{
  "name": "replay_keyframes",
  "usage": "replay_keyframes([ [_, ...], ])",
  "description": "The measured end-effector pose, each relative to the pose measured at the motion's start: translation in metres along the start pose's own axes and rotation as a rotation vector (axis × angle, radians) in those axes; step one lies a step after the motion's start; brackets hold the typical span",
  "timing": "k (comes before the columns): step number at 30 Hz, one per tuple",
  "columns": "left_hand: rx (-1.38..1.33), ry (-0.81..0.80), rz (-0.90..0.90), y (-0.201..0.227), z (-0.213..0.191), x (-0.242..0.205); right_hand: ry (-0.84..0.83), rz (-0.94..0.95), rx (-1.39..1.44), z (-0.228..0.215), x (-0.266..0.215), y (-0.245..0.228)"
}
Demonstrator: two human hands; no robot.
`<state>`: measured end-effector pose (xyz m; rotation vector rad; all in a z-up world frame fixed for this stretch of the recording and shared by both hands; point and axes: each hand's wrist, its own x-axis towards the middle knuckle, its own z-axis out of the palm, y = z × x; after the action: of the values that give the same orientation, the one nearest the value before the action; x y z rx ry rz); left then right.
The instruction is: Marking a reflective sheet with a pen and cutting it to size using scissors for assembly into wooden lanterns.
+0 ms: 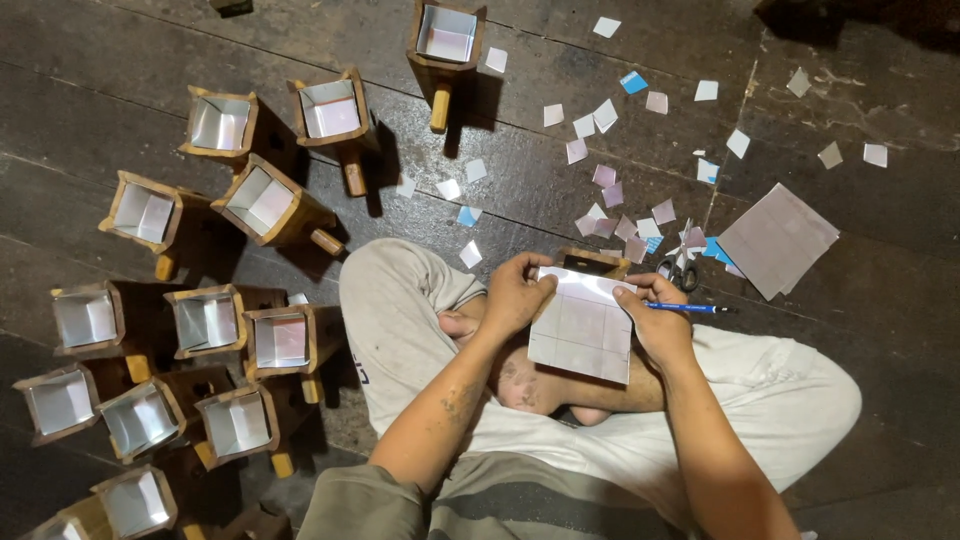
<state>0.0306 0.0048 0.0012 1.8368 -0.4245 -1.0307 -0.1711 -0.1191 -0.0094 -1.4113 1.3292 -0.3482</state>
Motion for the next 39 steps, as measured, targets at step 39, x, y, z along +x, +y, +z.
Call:
replay_keyframes([
  [39, 0.015, 0.069, 0.089, 0.0, 0.008, -0.005, -0.147, -0.491, -0.051, 0.04, -0.004, -0.06],
])
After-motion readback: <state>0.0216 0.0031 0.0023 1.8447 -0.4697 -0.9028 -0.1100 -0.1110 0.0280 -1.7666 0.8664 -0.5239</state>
